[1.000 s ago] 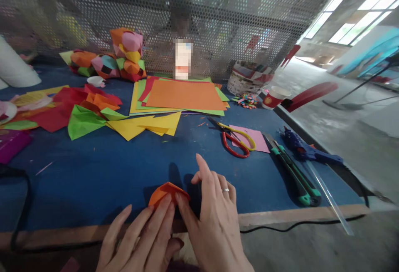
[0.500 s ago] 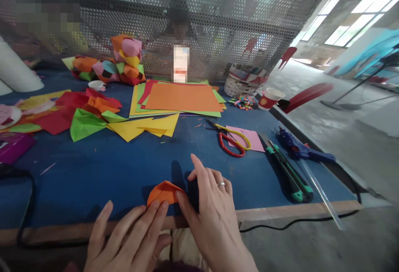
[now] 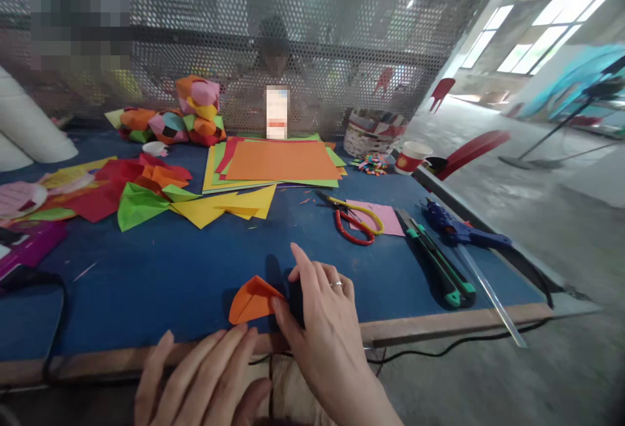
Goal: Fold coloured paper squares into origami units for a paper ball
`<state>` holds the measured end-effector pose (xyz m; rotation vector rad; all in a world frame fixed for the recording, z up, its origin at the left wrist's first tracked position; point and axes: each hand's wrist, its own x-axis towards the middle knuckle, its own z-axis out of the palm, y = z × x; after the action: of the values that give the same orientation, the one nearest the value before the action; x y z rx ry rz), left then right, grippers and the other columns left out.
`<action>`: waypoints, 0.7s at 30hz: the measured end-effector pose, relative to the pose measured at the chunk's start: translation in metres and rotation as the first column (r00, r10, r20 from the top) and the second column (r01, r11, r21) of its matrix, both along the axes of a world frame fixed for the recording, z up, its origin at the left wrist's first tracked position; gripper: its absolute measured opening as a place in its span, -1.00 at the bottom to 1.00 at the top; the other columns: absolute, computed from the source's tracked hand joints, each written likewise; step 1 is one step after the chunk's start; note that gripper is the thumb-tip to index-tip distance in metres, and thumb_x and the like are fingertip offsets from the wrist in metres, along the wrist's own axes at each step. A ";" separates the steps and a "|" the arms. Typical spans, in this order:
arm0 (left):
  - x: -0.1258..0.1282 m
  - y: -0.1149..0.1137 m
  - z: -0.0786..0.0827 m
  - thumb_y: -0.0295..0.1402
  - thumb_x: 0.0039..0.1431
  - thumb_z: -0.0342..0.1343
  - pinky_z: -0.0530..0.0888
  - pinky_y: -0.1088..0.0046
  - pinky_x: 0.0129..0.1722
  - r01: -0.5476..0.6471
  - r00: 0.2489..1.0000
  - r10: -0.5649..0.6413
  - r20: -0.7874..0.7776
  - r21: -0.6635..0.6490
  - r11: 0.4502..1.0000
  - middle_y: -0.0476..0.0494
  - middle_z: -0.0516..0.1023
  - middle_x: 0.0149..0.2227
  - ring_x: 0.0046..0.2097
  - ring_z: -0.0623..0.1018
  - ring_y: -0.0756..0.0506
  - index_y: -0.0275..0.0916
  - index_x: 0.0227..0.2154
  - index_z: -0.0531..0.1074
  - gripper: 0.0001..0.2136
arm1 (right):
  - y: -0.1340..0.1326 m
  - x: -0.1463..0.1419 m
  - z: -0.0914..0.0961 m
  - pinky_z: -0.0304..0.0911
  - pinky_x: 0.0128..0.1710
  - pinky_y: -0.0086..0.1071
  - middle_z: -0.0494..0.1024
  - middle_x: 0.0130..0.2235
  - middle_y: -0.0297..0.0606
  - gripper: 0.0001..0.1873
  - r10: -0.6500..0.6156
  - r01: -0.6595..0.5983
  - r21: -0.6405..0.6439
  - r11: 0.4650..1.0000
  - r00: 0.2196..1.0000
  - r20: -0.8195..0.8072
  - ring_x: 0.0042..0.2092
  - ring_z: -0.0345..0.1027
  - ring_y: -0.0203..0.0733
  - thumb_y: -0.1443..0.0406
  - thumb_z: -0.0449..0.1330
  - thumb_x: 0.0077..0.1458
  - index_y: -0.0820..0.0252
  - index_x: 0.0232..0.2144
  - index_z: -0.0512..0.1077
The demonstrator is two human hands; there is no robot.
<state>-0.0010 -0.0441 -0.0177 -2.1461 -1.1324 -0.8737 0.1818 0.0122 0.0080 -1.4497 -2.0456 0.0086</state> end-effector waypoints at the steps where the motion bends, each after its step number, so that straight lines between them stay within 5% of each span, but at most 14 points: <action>1: 0.005 0.000 -0.002 -0.32 0.30 0.21 0.05 0.11 0.46 0.012 1.000 -0.012 0.008 -0.010 1.000 -0.19 0.71 -0.12 -0.08 0.59 -0.11 -0.41 -0.02 0.57 -0.71 | 0.000 0.000 0.000 0.25 -0.18 -0.10 0.59 -0.11 -0.15 -0.33 0.006 -0.006 -0.009 1.000 1.000 0.001 -0.12 0.43 0.03 0.35 0.25 0.22 0.32 0.29 0.13; 5: 0.017 0.006 -0.008 -0.34 0.35 0.15 0.06 0.09 0.45 0.026 0.999 -0.024 0.023 -0.076 0.997 -0.30 0.68 -0.03 0.02 0.59 -0.14 -0.47 -0.01 0.54 -0.71 | 0.000 0.002 0.001 0.25 -0.16 -0.08 0.59 -0.11 -0.13 -0.38 0.016 -0.016 -0.013 1.000 1.000 0.003 -0.12 0.44 0.02 0.36 0.19 0.25 0.32 0.29 0.13; 21: 0.011 0.015 -0.007 -0.47 0.30 0.16 0.13 0.04 0.42 0.071 0.993 -0.076 -0.086 -0.056 0.996 -0.32 0.70 -0.10 -0.12 0.67 -0.14 -0.44 -0.11 0.54 -0.84 | -0.006 -0.007 -0.003 0.29 -0.10 -0.02 0.55 -0.03 -0.03 -0.39 0.008 -0.010 -0.039 0.999 0.999 -0.044 -0.04 0.41 0.10 0.30 0.13 0.32 0.27 0.34 0.09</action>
<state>0.0099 -0.0294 -0.0247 -2.2585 -1.0494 -0.7815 0.1749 0.0064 0.0055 -1.4517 -2.0269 0.0835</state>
